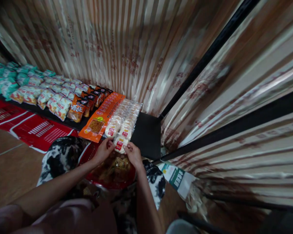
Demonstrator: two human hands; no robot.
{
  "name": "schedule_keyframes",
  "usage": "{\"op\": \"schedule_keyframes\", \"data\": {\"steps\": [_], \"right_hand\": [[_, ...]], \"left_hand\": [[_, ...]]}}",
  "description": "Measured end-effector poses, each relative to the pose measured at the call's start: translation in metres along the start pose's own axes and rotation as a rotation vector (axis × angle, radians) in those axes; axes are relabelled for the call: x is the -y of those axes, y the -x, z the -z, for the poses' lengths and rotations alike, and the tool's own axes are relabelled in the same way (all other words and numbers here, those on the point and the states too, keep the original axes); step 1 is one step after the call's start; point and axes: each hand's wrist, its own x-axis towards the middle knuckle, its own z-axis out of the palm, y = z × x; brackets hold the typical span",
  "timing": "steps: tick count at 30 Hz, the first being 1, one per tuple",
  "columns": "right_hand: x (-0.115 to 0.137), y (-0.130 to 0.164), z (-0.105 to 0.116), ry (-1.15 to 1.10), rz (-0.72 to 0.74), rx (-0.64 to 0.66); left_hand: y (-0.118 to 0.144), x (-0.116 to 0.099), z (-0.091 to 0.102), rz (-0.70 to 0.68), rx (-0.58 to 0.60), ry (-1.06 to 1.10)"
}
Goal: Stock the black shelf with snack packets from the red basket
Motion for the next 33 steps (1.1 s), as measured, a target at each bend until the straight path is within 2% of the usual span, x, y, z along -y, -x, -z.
{"op": "schedule_keyframes", "data": {"steps": [6,9,12,17,24,33], "right_hand": [[0.011,-0.020,0.024,0.141,0.030,0.048],[0.013,-0.026,0.025,0.095,0.002,0.024],[0.009,-0.028,0.023,0.020,-0.027,-0.028],[0.002,-0.030,0.026,-0.010,0.012,-0.093],[-0.008,-0.031,0.031,-0.022,0.025,-0.088],[-0.020,-0.032,0.026,0.170,0.143,-0.096]], "left_hand": [[0.001,-0.009,-0.009,-0.125,0.028,-0.098],[0.001,-0.006,-0.013,-0.237,0.042,-0.183],[0.005,0.000,-0.016,-0.376,0.043,-0.356],[0.013,0.007,-0.025,-0.526,0.062,-0.573],[0.015,0.014,-0.037,-0.629,0.033,-0.710],[0.013,0.028,-0.039,-0.691,0.021,-0.742]]}}
